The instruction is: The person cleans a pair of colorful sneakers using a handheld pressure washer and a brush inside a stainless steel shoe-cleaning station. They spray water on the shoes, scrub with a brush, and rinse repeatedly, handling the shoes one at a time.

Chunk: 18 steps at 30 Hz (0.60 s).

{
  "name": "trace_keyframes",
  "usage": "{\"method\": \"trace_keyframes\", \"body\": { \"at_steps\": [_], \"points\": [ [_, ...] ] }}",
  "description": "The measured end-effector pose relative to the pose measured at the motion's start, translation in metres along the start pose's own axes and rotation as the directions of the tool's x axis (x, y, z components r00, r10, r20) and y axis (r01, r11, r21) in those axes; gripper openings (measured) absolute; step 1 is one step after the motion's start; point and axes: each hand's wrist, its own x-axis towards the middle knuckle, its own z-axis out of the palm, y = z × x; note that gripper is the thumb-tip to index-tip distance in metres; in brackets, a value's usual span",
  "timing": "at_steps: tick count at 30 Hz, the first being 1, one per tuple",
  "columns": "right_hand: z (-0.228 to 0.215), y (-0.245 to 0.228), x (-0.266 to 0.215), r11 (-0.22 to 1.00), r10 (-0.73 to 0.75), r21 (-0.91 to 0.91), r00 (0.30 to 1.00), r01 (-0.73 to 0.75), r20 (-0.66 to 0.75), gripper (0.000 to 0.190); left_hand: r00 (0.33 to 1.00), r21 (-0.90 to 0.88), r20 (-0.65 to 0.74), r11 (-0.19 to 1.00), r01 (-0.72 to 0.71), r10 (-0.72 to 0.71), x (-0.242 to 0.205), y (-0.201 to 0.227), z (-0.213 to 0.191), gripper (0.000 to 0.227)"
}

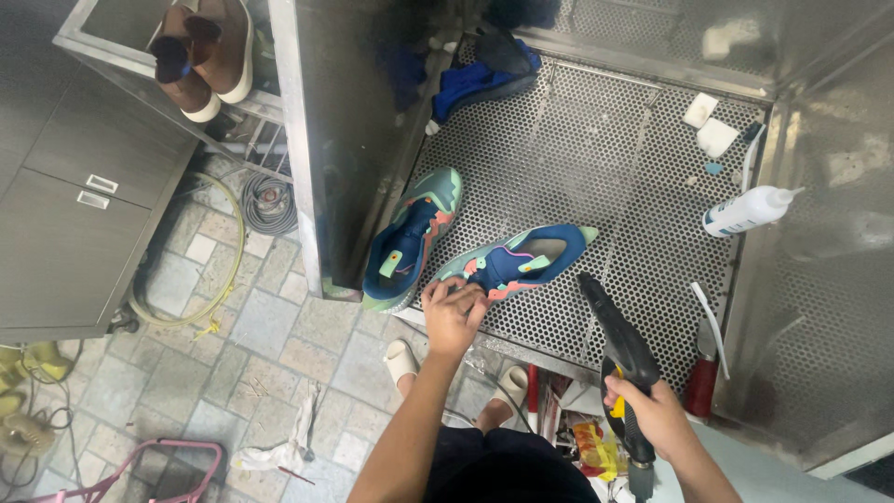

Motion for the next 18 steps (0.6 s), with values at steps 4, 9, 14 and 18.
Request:
{"method": "trace_keyframes", "body": {
  "at_steps": [4,9,14,18],
  "points": [
    [0.006,-0.005,-0.007,0.996,-0.038,-0.084,0.998,0.042,0.054,0.024,0.996,-0.008,0.04,0.997,0.077,-0.076,0.001,-0.003,-0.001,0.019],
    [0.008,-0.011,-0.01,0.996,-0.041,-0.075,0.998,0.045,0.055,0.023,0.98,0.054,0.141,0.987,-0.15,0.141,0.002,-0.01,-0.013,0.035],
    [0.0,-0.018,-0.007,0.998,-0.052,-0.016,0.998,0.053,0.044,0.021,0.961,0.066,0.256,0.989,-0.129,0.108,0.012,-0.007,-0.024,0.041],
    [-0.011,-0.032,-0.005,0.987,-0.141,0.084,0.99,0.138,0.029,0.02,0.971,-0.105,0.238,0.994,-0.01,0.035,0.029,0.001,-0.039,0.05]
  ]
}}
